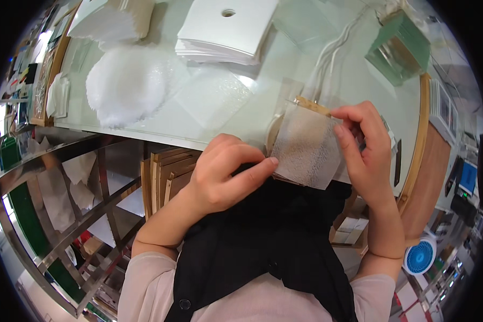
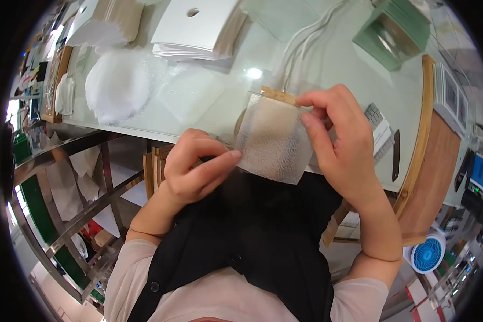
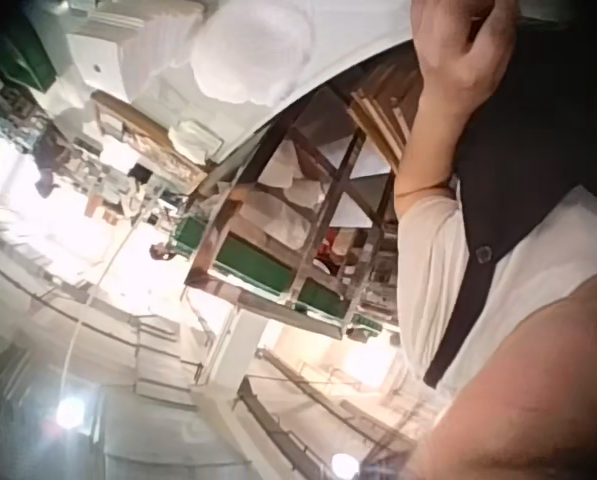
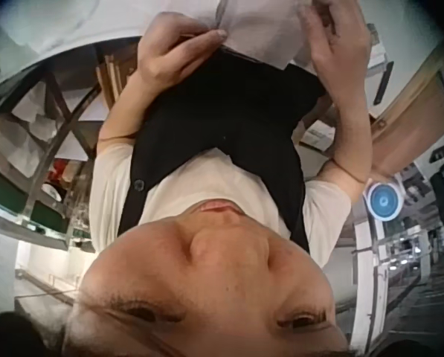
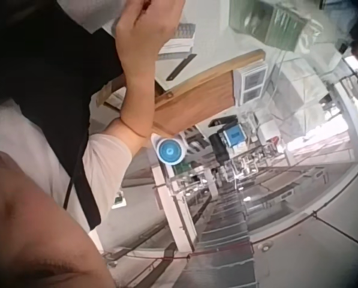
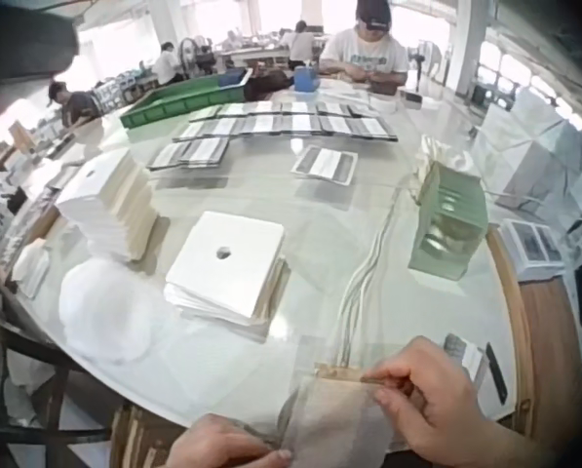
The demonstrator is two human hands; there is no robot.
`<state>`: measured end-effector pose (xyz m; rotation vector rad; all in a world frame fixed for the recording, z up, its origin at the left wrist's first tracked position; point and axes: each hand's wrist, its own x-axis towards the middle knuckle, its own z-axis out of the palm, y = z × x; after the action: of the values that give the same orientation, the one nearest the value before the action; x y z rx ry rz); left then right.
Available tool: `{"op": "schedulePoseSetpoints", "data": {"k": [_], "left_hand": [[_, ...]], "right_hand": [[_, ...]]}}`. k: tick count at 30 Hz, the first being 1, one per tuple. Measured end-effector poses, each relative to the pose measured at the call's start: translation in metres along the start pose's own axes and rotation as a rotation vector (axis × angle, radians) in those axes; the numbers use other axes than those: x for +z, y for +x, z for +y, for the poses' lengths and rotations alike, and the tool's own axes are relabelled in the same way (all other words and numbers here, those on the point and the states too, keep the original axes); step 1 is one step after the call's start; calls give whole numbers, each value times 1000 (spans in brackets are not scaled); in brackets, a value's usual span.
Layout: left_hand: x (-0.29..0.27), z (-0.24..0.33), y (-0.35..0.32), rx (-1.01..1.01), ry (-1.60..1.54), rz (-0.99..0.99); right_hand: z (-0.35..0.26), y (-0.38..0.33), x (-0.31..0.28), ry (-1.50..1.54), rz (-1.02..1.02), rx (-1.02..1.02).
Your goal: Assembling small solar panels by layering solar cells with protective and backing sheets.
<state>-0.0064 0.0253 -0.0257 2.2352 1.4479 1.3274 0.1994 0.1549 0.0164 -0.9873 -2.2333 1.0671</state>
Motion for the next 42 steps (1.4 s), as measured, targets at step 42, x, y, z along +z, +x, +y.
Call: {"op": "schedulePoseSetpoints", "data": {"k": [42], "left_hand": [[-4,18,-12,-669,-345,26]], "right_hand": [[55,-75,-57,-322,148,267]]}}
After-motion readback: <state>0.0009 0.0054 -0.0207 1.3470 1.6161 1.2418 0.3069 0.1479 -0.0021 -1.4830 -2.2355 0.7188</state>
